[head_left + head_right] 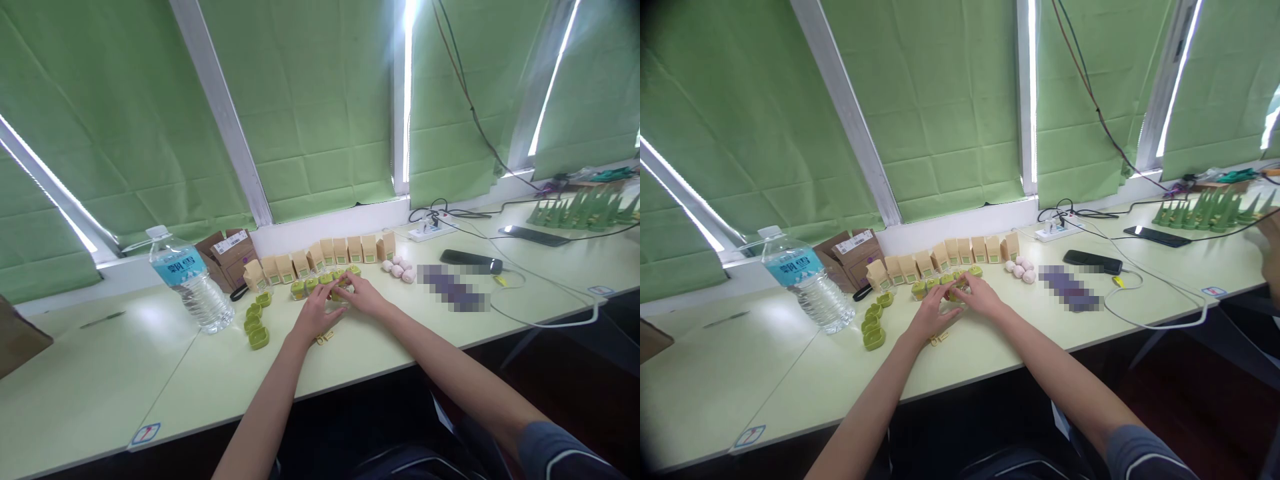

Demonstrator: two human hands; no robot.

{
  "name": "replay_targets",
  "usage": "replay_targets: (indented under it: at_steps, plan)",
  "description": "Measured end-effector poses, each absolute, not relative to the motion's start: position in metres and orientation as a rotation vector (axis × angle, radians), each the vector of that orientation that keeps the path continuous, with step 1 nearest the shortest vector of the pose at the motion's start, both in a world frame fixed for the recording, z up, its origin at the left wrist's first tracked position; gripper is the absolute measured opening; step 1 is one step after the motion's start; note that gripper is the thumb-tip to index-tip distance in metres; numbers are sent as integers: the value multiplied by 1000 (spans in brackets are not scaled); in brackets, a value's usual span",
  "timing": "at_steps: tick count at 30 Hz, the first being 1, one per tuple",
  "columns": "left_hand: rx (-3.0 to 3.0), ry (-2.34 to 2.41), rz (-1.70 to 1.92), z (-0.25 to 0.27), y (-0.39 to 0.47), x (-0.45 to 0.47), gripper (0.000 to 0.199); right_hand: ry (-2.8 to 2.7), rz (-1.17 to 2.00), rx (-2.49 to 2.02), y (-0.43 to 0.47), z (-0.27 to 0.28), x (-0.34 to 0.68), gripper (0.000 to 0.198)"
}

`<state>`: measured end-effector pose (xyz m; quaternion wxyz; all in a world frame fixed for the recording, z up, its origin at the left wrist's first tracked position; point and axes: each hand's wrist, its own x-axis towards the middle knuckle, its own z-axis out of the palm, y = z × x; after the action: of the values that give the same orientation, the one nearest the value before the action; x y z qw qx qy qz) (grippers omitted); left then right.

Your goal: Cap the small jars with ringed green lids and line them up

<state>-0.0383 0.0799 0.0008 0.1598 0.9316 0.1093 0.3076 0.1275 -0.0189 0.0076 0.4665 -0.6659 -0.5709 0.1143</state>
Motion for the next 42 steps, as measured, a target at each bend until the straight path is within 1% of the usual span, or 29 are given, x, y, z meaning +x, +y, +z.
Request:
replay_targets:
  at_steps: [7,16,18,21,23,31,36,42]
  plan:
    - [2662,299,862,4,75,-40,74,-1433,340,-1688,-22,10,126,38]
    - [2693,273,937,3,79,-38,67,-1493,381,-1616,-19,3,129,40]
    - [2703,262,943,3,82,-38,63,-1495,388,-1624,-18,1,130,45]
    - [2701,256,941,3,85,-39,59,-1532,366,-1622,-15,-3,132,63]
    - [2688,255,946,3,86,-39,59,-1560,337,-1608,-13,-5,133,70]
    - [2640,205,1017,2,85,-37,54,-1548,202,-1581,-12,-6,133,51]
    - [2648,307,997,2,87,-38,53,-1549,112,-1523,-12,-4,132,48]
    - [2661,325,1002,-1,92,-37,46,-1544,101,-1463,-12,-2,132,48]
